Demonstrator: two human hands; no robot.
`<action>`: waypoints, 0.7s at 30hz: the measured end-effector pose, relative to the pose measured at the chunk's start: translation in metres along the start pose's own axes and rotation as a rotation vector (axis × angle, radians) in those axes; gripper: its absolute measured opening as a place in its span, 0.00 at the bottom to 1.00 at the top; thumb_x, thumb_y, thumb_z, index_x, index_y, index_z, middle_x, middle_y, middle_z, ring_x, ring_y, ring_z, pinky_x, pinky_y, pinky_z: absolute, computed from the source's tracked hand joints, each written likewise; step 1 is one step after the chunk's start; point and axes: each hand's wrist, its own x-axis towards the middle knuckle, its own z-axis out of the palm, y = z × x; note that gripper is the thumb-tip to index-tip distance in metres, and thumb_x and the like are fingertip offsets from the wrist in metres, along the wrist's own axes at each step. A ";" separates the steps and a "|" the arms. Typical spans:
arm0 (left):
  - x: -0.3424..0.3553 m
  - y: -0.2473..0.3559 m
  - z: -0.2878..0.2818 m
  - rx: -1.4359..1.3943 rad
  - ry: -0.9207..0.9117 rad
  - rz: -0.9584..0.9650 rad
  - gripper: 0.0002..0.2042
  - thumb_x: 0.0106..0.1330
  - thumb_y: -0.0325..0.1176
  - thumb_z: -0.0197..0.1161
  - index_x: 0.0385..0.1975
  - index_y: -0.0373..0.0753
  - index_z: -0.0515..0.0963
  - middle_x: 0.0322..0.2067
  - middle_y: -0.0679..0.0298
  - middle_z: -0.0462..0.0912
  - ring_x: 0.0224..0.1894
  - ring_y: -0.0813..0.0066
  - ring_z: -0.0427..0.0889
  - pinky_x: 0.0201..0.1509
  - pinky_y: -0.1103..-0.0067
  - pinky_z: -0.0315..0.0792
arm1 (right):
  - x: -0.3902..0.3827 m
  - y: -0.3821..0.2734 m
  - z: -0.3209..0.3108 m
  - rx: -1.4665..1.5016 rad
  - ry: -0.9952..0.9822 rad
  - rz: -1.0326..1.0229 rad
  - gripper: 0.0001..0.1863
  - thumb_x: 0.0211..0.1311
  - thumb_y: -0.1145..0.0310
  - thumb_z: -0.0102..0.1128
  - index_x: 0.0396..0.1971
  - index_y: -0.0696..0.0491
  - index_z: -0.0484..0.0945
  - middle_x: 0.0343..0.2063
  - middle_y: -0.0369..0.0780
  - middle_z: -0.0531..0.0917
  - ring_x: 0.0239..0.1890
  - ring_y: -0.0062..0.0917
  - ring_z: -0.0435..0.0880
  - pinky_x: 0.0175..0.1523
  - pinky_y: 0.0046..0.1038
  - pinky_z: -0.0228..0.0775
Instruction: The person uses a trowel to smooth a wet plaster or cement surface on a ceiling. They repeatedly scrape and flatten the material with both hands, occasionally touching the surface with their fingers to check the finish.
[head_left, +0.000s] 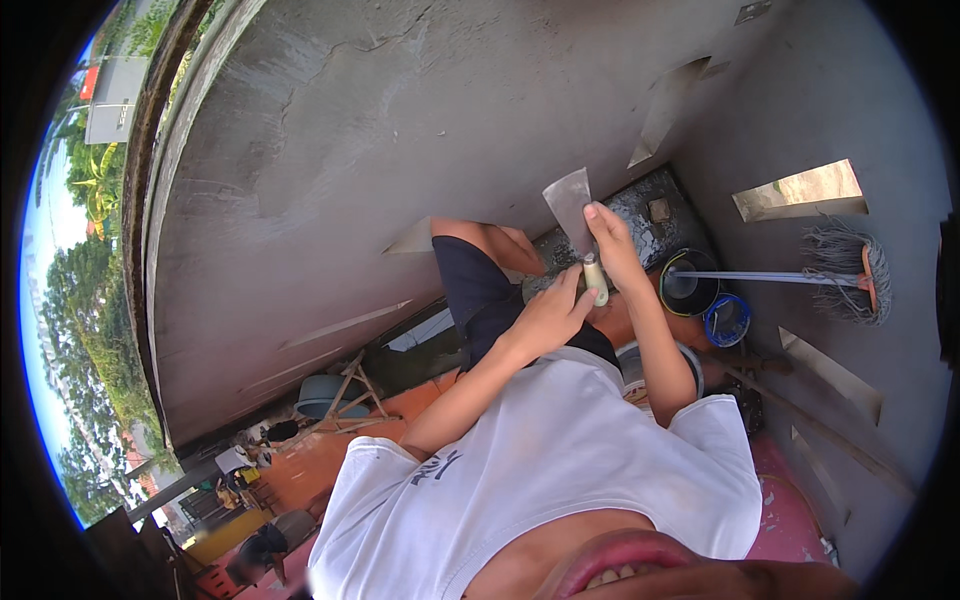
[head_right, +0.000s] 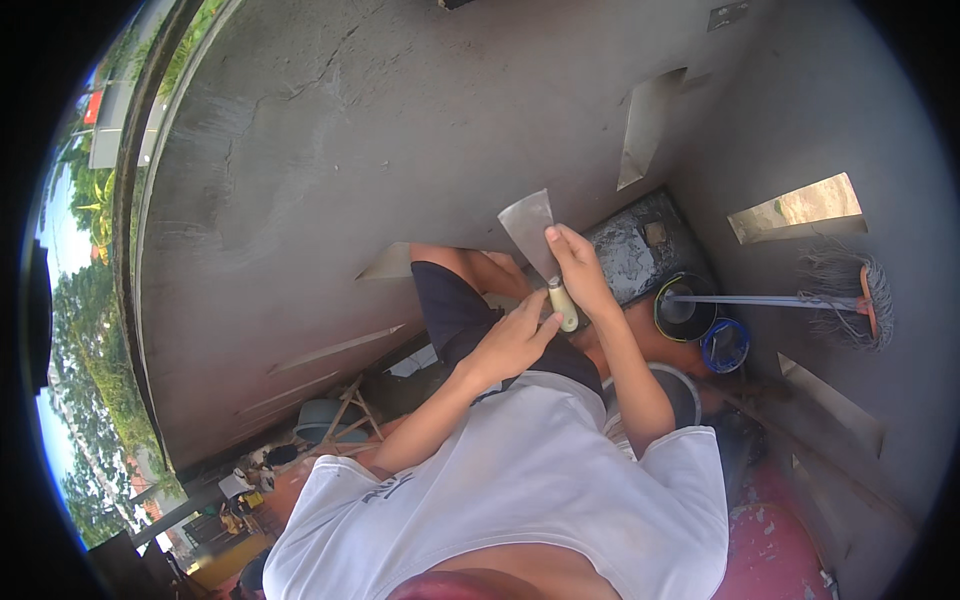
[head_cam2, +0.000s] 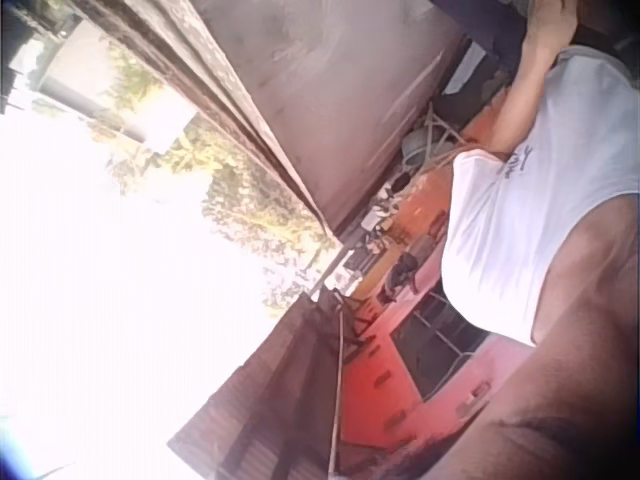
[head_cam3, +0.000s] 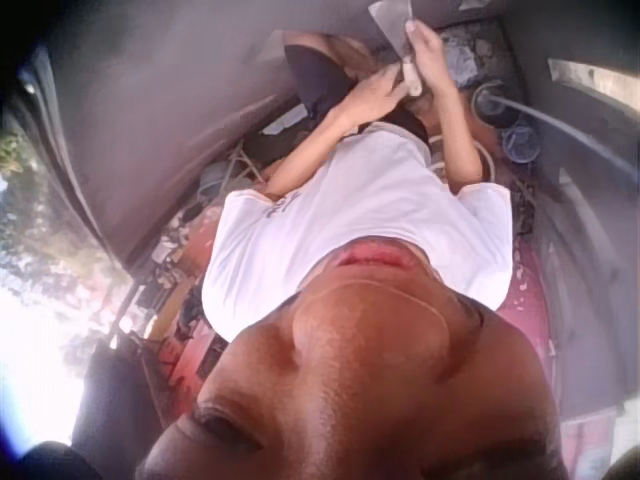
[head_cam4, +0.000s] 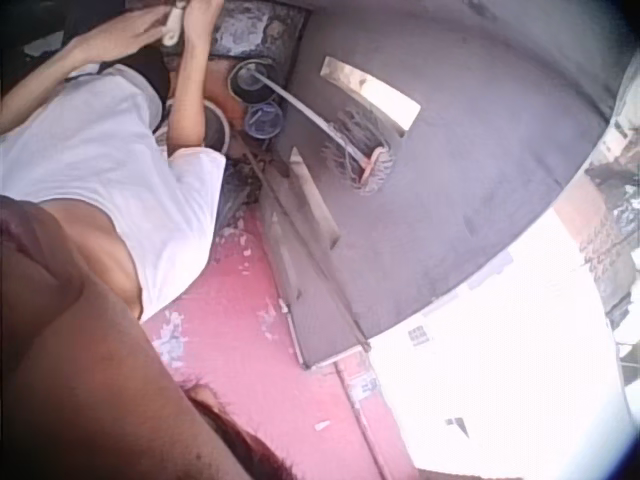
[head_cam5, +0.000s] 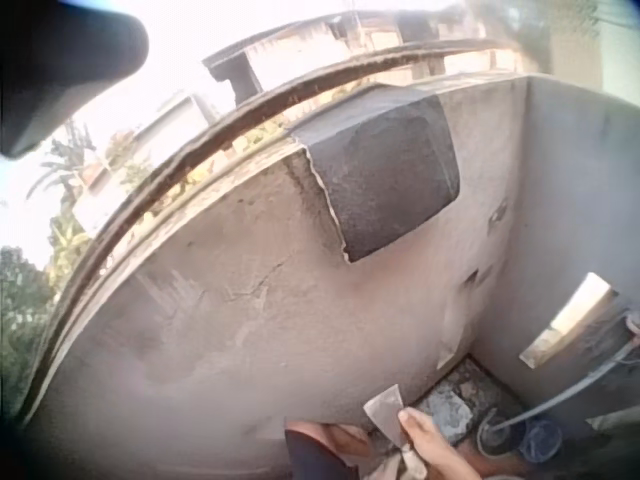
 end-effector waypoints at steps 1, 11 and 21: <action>-0.007 -0.008 0.001 0.192 -0.294 -0.089 0.26 0.74 0.43 0.55 0.63 0.30 0.67 0.61 0.44 0.71 0.61 0.48 0.75 0.66 0.63 0.68 | -0.027 0.039 -0.025 0.089 0.112 0.237 0.20 0.79 0.53 0.46 0.37 0.56 0.76 0.26 0.32 0.77 0.26 0.16 0.77 0.34 0.20 0.68; -0.008 0.021 -0.171 0.526 1.575 0.682 0.32 0.71 0.37 0.52 0.72 0.30 0.55 0.75 0.38 0.35 0.77 0.39 0.32 0.76 0.48 0.36 | -0.276 0.207 -0.180 0.177 0.864 0.752 0.05 0.67 0.69 0.51 0.36 0.54 0.71 0.25 0.38 0.74 0.20 0.23 0.75 0.22 0.27 0.70; 0.075 0.015 -0.075 0.635 0.419 0.902 0.28 0.66 0.32 0.59 0.68 0.50 0.69 0.74 0.59 0.57 0.76 0.61 0.57 0.78 0.50 0.43 | -0.169 0.094 -0.111 0.353 0.504 0.402 0.09 0.70 0.72 0.51 0.47 0.55 0.69 0.28 0.40 0.78 0.22 0.24 0.78 0.26 0.26 0.76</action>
